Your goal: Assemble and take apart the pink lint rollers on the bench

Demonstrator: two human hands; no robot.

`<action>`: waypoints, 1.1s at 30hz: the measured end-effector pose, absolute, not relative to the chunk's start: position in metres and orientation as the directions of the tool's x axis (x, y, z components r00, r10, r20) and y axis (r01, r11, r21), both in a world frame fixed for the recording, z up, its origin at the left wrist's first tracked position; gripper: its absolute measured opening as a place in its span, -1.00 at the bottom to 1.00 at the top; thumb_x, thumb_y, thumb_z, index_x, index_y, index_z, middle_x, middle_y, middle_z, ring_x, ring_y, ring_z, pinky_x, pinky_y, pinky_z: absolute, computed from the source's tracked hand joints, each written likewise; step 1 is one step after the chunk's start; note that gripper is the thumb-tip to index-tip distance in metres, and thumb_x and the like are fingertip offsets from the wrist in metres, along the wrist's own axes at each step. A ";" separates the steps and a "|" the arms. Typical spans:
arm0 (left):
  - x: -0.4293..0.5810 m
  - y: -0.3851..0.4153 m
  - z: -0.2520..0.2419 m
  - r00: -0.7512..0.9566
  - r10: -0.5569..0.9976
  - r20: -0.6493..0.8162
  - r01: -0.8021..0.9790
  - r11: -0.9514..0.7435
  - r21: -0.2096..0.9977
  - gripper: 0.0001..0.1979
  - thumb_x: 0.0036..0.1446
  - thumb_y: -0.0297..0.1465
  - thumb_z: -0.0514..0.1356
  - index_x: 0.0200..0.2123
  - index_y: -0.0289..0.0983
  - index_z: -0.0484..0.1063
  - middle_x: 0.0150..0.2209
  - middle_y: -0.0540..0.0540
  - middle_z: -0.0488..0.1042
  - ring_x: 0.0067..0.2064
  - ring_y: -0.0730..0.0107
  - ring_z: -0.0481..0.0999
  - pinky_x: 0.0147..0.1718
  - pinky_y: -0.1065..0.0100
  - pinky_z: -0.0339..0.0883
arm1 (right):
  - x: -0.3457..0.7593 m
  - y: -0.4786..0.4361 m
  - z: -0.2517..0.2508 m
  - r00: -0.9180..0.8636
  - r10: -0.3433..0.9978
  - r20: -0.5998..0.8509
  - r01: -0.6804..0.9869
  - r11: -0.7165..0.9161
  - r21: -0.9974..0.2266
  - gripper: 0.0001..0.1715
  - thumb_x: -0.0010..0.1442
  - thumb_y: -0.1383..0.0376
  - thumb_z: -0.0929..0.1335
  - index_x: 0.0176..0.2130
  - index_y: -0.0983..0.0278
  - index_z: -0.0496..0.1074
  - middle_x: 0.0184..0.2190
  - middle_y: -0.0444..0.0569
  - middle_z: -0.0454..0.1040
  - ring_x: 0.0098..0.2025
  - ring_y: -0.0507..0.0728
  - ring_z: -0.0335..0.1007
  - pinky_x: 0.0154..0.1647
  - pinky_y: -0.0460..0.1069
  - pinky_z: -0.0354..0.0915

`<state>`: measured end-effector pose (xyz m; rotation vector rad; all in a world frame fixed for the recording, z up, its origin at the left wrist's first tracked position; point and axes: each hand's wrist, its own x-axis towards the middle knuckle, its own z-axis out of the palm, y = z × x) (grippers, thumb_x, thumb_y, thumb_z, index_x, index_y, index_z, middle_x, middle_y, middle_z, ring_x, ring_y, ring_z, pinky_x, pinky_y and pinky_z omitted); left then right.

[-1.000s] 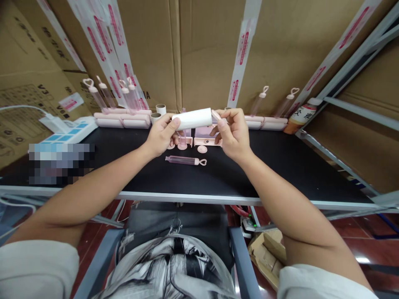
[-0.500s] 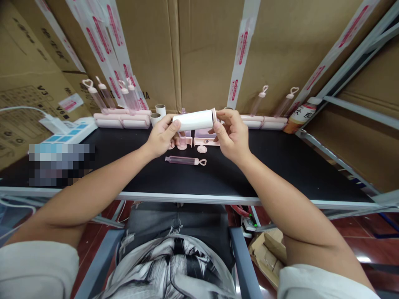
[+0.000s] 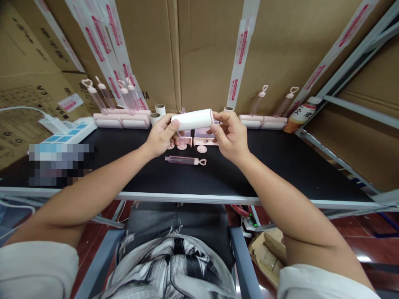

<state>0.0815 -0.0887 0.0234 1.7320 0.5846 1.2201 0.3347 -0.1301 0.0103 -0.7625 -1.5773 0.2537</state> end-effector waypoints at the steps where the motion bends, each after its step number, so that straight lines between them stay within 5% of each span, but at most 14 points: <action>1: 0.081 -0.089 0.024 0.402 0.781 0.478 -0.118 -0.473 0.873 -0.25 0.18 0.34 0.34 -0.03 -0.22 0.39 -0.40 0.06 0.54 -0.60 0.55 0.49 -0.65 0.48 0.26 | 0.335 -0.130 0.011 0.023 0.601 0.799 0.306 0.757 -0.578 -0.44 0.37 -0.23 0.50 0.02 0.09 0.39 0.01 0.02 0.66 -0.30 0.14 0.71 -0.56 -0.05 0.52; 8: 0.081 -0.092 0.025 0.401 0.797 0.451 -0.102 -0.451 0.887 -0.24 0.17 0.33 0.35 -0.02 -0.24 0.41 -0.41 0.07 0.53 -0.60 0.56 0.48 -0.66 0.48 0.26 | 0.335 -0.127 0.010 -0.028 0.631 0.775 0.279 0.750 -0.600 -0.37 0.31 -0.27 0.52 -0.02 0.09 0.34 0.07 0.02 0.61 -0.28 0.13 0.69 -0.57 -0.05 0.52; 18: 0.083 -0.093 0.026 0.318 0.858 0.404 -0.075 -0.402 0.913 -0.32 0.28 0.29 0.28 -0.06 -0.25 0.45 -0.40 0.01 0.55 -0.60 0.53 0.51 -0.69 0.51 0.21 | 0.338 -0.126 0.004 -0.103 0.669 0.736 0.299 0.727 -0.619 -0.35 0.26 -0.20 0.58 0.09 0.08 0.42 -0.10 -0.06 0.61 -0.26 0.15 0.67 -0.49 -0.04 0.54; 23: 0.083 -0.088 0.032 0.206 0.916 0.345 -0.118 -0.327 0.938 -0.41 0.40 0.21 0.21 0.02 -0.22 0.44 -0.31 -0.03 0.58 -0.48 0.45 0.62 -0.62 0.50 0.32 | 0.333 -0.136 0.007 -0.225 0.620 0.752 0.398 0.763 -0.510 -0.48 0.40 -0.16 0.48 0.10 0.13 0.57 0.07 0.06 0.66 -0.18 0.18 0.71 -0.36 0.01 0.61; 27: 0.081 -0.085 0.036 0.179 0.925 0.335 -0.194 -0.301 0.934 -0.39 0.29 0.20 0.30 0.02 -0.20 0.38 -0.30 -0.04 0.57 -0.41 0.32 0.65 -0.57 0.38 0.49 | 0.322 -0.147 0.010 -0.390 0.594 0.703 0.483 0.782 -0.393 -0.50 0.47 -0.10 0.42 0.21 0.09 0.62 0.24 0.14 0.64 -0.08 0.25 0.72 -0.18 0.12 0.66; 30: 0.079 -0.088 0.038 0.282 0.902 0.327 -0.208 -0.275 0.939 -0.34 0.18 0.21 0.37 -0.02 -0.20 0.36 -0.32 -0.08 0.60 -0.34 0.18 0.70 -0.55 0.31 0.53 | 0.317 -0.151 0.010 -0.496 0.543 0.677 0.512 0.813 -0.277 -0.56 0.53 0.05 0.37 0.24 0.12 0.62 0.18 0.14 0.68 0.06 0.28 0.69 0.06 0.18 0.63; 33: 0.079 -0.093 0.040 0.344 0.886 0.310 -0.263 -0.226 0.938 -0.31 0.07 0.18 0.47 -0.03 -0.19 0.36 -0.26 -0.12 0.65 -0.20 0.08 0.75 -0.49 0.29 0.59 | 0.318 -0.150 0.009 -0.549 0.553 0.627 0.556 0.801 -0.220 -0.54 0.56 0.17 0.28 0.27 0.16 0.61 0.05 0.14 0.71 0.01 0.27 0.68 0.10 0.18 0.58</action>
